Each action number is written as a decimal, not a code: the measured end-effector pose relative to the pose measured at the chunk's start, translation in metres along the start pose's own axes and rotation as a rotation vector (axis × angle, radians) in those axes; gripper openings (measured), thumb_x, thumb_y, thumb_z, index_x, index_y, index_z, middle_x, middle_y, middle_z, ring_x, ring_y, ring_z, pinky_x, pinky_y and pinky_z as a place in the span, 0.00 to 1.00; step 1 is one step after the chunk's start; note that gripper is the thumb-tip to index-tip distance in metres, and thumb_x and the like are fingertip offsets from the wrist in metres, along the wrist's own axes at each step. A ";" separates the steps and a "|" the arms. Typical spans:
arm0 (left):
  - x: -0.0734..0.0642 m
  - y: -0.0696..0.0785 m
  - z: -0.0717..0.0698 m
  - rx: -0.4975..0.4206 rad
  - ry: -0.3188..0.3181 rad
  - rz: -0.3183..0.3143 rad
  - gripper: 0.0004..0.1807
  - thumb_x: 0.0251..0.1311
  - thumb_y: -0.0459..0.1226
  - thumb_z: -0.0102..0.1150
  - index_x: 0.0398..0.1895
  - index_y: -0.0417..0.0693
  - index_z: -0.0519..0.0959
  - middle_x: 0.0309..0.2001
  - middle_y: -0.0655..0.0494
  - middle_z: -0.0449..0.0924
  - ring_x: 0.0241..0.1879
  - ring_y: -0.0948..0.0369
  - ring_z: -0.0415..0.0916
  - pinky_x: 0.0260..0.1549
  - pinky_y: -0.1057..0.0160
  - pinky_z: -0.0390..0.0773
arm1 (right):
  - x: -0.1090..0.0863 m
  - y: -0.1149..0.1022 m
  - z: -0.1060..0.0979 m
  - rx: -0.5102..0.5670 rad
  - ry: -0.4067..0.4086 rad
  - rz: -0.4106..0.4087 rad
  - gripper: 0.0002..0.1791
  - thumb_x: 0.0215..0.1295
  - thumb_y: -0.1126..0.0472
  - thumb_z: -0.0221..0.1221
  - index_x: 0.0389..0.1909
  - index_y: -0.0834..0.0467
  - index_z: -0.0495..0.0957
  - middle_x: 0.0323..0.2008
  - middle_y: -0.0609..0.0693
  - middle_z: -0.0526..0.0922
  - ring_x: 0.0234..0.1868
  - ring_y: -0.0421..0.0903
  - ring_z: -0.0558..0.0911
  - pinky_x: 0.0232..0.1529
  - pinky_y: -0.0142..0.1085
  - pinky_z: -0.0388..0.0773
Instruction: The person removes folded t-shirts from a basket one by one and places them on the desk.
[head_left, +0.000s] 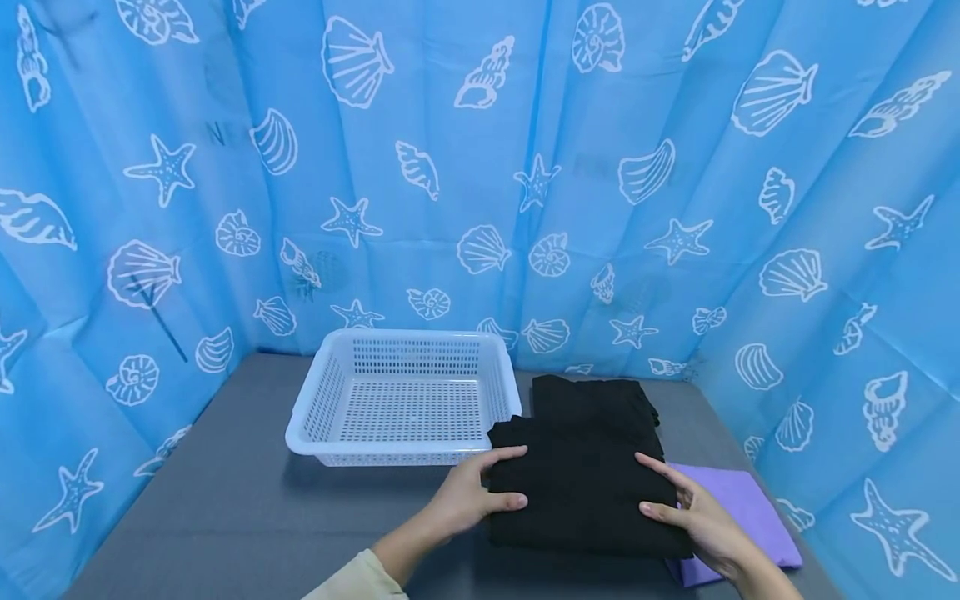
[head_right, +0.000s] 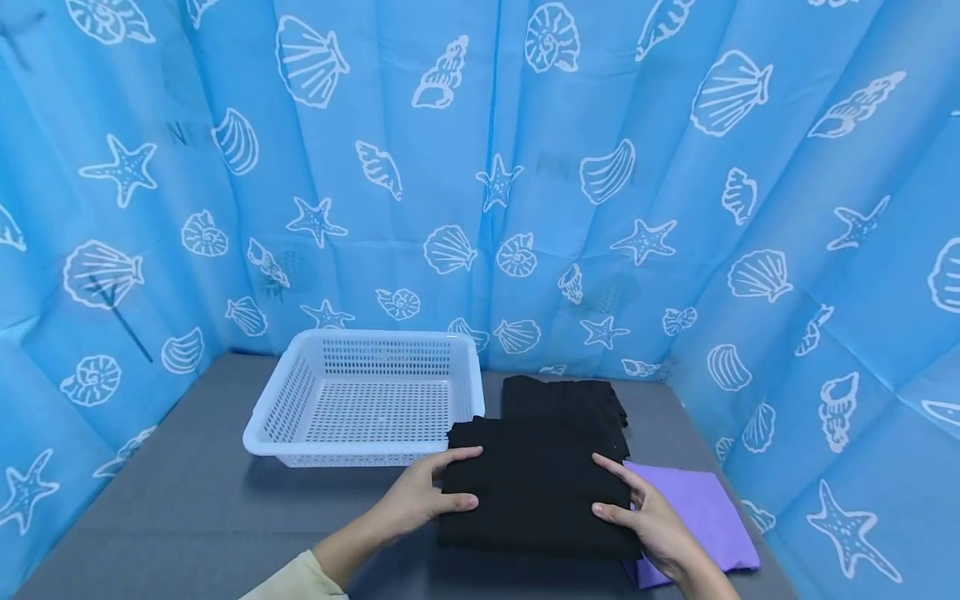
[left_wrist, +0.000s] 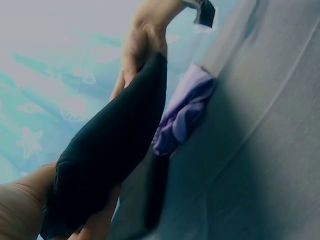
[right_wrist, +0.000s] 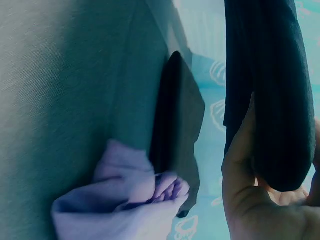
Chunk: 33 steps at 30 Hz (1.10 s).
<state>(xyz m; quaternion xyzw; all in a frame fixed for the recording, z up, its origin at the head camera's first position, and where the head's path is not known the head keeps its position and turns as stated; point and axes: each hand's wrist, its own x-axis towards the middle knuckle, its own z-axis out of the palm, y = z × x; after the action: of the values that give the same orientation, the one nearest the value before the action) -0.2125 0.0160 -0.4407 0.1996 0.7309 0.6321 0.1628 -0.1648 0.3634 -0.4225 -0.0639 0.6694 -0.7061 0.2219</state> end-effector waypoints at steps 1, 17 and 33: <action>-0.001 -0.001 0.003 0.019 0.004 0.007 0.34 0.53 0.41 0.74 0.65 0.62 0.75 0.57 0.50 0.79 0.48 0.58 0.81 0.39 0.61 0.82 | -0.002 0.002 -0.001 0.007 -0.004 0.006 0.32 0.75 0.68 0.49 0.63 0.25 0.66 0.56 0.39 0.77 0.55 0.42 0.82 0.53 0.40 0.80; -0.011 -0.021 0.031 0.041 0.010 0.016 0.33 0.50 0.38 0.73 0.62 0.66 0.77 0.55 0.54 0.82 0.33 0.67 0.83 0.31 0.69 0.81 | -0.015 0.026 -0.010 -0.068 0.035 0.055 0.33 0.74 0.65 0.52 0.69 0.29 0.63 0.60 0.38 0.73 0.57 0.32 0.77 0.55 0.34 0.77; -0.007 -0.055 0.030 0.097 0.031 0.001 0.34 0.49 0.40 0.75 0.64 0.63 0.77 0.63 0.52 0.76 0.55 0.55 0.79 0.47 0.57 0.82 | -0.008 0.045 -0.008 -0.022 0.024 0.081 0.31 0.74 0.65 0.52 0.70 0.31 0.64 0.65 0.48 0.70 0.57 0.36 0.76 0.56 0.38 0.77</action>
<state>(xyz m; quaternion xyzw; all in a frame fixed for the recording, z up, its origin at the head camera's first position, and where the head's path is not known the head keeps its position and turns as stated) -0.1966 0.0317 -0.4993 0.1979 0.7628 0.5991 0.1413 -0.1510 0.3740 -0.4650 -0.0306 0.6818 -0.6898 0.2417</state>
